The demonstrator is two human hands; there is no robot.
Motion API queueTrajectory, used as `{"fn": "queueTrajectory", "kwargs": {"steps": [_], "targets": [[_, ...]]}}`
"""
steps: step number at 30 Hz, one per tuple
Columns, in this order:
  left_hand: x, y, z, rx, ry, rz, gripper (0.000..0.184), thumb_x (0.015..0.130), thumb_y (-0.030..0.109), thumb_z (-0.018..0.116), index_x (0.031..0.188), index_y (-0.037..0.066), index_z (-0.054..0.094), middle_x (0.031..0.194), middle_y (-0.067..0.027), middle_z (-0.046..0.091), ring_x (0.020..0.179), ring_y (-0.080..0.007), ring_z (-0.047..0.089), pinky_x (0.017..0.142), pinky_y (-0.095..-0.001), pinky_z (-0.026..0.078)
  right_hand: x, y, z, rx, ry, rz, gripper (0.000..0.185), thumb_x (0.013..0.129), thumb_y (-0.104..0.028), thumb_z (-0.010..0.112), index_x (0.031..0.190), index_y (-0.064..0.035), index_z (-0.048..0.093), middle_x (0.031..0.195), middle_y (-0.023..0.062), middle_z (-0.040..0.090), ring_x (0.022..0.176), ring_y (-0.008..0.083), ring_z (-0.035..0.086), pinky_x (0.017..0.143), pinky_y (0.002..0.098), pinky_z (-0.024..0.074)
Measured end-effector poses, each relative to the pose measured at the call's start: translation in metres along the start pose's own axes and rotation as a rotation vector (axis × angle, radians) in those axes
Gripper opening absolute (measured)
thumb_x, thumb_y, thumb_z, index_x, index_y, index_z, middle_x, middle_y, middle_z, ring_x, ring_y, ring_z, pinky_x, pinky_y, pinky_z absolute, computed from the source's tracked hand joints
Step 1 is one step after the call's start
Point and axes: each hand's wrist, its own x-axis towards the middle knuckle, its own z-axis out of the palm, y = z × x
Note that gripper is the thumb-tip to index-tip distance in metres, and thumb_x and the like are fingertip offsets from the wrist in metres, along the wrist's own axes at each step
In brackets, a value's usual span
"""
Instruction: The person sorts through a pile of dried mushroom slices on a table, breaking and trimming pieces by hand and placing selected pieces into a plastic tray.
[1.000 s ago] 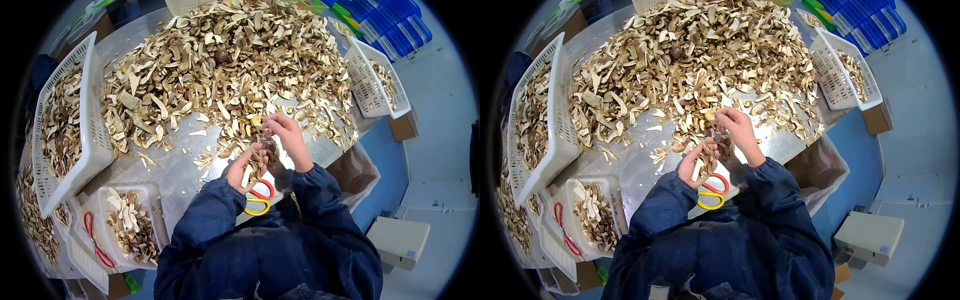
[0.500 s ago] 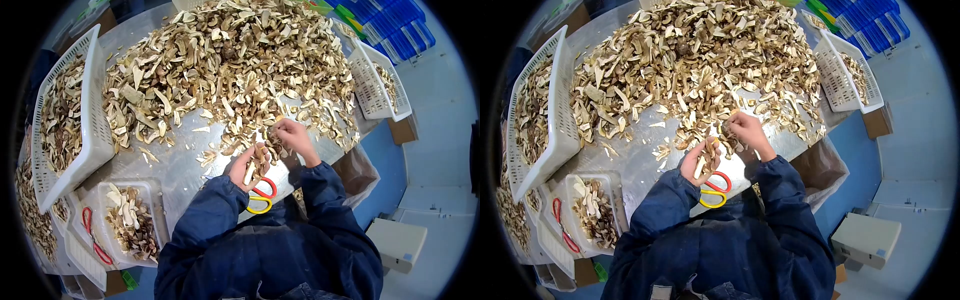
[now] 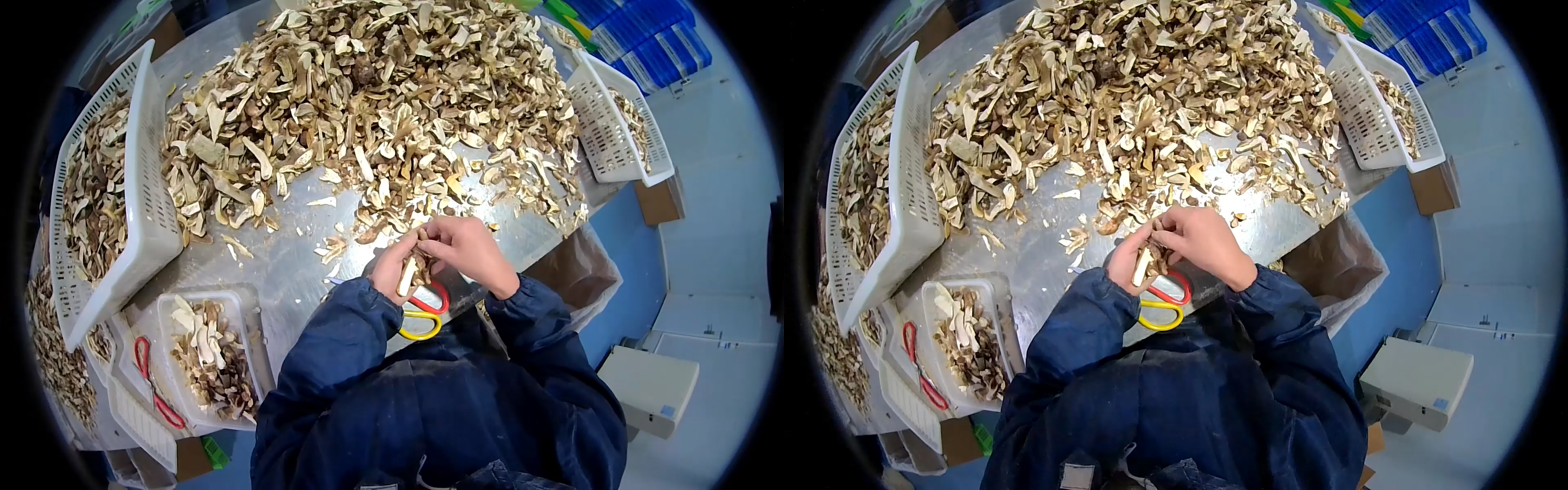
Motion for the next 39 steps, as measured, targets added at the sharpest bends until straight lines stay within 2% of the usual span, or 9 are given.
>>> {"fn": "queueTrajectory", "kwargs": {"steps": [7, 13, 16, 21, 24, 25, 29, 36, 39], "targets": [[-0.007, 0.004, 0.014, 0.006, 0.043, -0.038, 0.036, 0.099, 0.029, 0.034, 0.125, 0.009, 0.046, 0.107, -0.0057, 0.058, 0.095, -0.0141, 0.058, 0.077, -0.0294, 0.052, -0.002, 0.028, -0.021, 0.536, 0.010, 0.118, 0.014, 0.085, -0.017, 0.062, 0.084, -0.0037, 0.064, 0.075, -0.0015, 0.065, 0.062, 0.0044, 0.053, 0.057, 0.0180, 0.0413], [-0.016, 0.005, 0.013, 0.187, -0.252, -0.211, 0.027, 0.095, 0.031, 0.043, 0.104, 0.006, 0.050, 0.088, -0.0065, 0.053, 0.079, -0.0156, 0.053, 0.057, -0.0254, 0.046, 0.014, 0.041, -0.031, -0.356, 0.423, -0.008, 0.022, 0.081, -0.019, 0.066, 0.094, -0.0018, 0.063, 0.055, 0.0084, 0.056, 0.049, 0.0114, 0.051, 0.047, 0.0274, 0.0387], [-0.021, 0.005, 0.017, 0.209, -0.461, -0.304, 0.029, 0.091, 0.031, 0.051, 0.096, 0.003, 0.050, 0.084, -0.0065, 0.049, 0.076, -0.0157, 0.049, 0.054, -0.0234, 0.041, 0.031, 0.022, 0.001, -0.224, 0.168, -0.223, 0.024, 0.078, -0.017, 0.065, 0.099, -0.0048, 0.062, 0.061, 0.0109, 0.058, 0.052, 0.0202, 0.056, 0.051, 0.0313, 0.0433], [-0.025, 0.004, 0.014, 0.222, -0.579, -0.325, 0.030, 0.090, 0.031, 0.055, 0.093, 0.001, 0.052, 0.085, -0.0079, 0.048, 0.078, -0.0163, 0.049, 0.053, -0.0237, 0.042, 0.064, 0.028, 0.050, -0.560, 0.107, -0.599, 0.020, 0.076, -0.014, 0.065, 0.093, -0.0048, 0.062, 0.063, 0.0080, 0.057, 0.054, 0.0239, 0.053, 0.052, 0.0325, 0.0432], [-0.030, 0.010, 0.020, 0.251, -0.556, -0.349, 0.027, 0.092, 0.027, 0.052, 0.093, 0.000, 0.053, 0.085, -0.0086, 0.050, 0.077, -0.0155, 0.050, 0.053, -0.0228, 0.044, 0.067, 0.025, 0.042, -0.243, 0.058, -0.500, 0.014, 0.078, -0.015, 0.064, 0.087, -0.0047, 0.062, 0.061, 0.0045, 0.054, 0.051, 0.0189, 0.051, 0.049, 0.0286, 0.0401], [-0.029, 0.010, 0.020, 0.270, -0.567, -0.360, 0.026, 0.092, 0.026, 0.051, 0.092, 0.000, 0.053, 0.085, -0.0087, 0.050, 0.077, -0.0154, 0.051, 0.054, -0.0225, 0.044, 0.063, 0.021, 0.029, 0.026, -0.125, -0.178, 0.012, 0.084, -0.016, 0.060, 0.085, -0.0042, 0.061, 0.064, 0.0008, 0.054, 0.052, 0.0128, 0.050, 0.049, 0.0267, 0.0385], [-0.029, 0.010, 0.021, 0.369, -0.636, -0.384, 0.025, 0.092, 0.023, 0.049, 0.092, -0.001, 0.055, 0.084, -0.0088, 0.053, 0.076, -0.0148, 0.053, 0.057, -0.0224, 0.045, 0.058, 0.044, 0.009, 1.287, -0.361, 0.103, 0.011, 0.087, -0.011, 0.057, 0.093, -0.0028, 0.057, 0.066, -0.0014, 0.045, 0.052, 0.0067, 0.038, 0.043, 0.0192, 0.0272], [-0.030, 0.012, 0.026, 0.384, -0.655, -0.402, 0.028, 0.092, 0.027, 0.051, 0.094, -0.001, 0.057, 0.086, -0.0080, 0.054, 0.077, -0.0132, 0.054, 0.060, -0.0220, 0.045, 0.064, 0.064, 0.020, 1.825, -0.579, 0.129, 0.015, 0.088, -0.018, 0.054, 0.088, -0.0037, 0.051, 0.080, 0.0035, 0.042, 0.063, 0.0105, 0.042, 0.040, 0.0194, 0.0298], [-0.029, 0.010, 0.024, 0.379, -0.688, -0.393, 0.029, 0.092, 0.027, 0.051, 0.094, -0.001, 0.057, 0.086, -0.0079, 0.054, 0.077, -0.0129, 0.054, 0.060, -0.0224, 0.046, 0.060, 0.053, 0.018, 1.704, -0.510, 0.160, 0.018, 0.089, -0.021, 0.053, 0.091, -0.0038, 0.053, 0.078, 0.0033, 0.046, 0.060, 0.0096, 0.042, 0.040, 0.0196, 0.0296]]}}
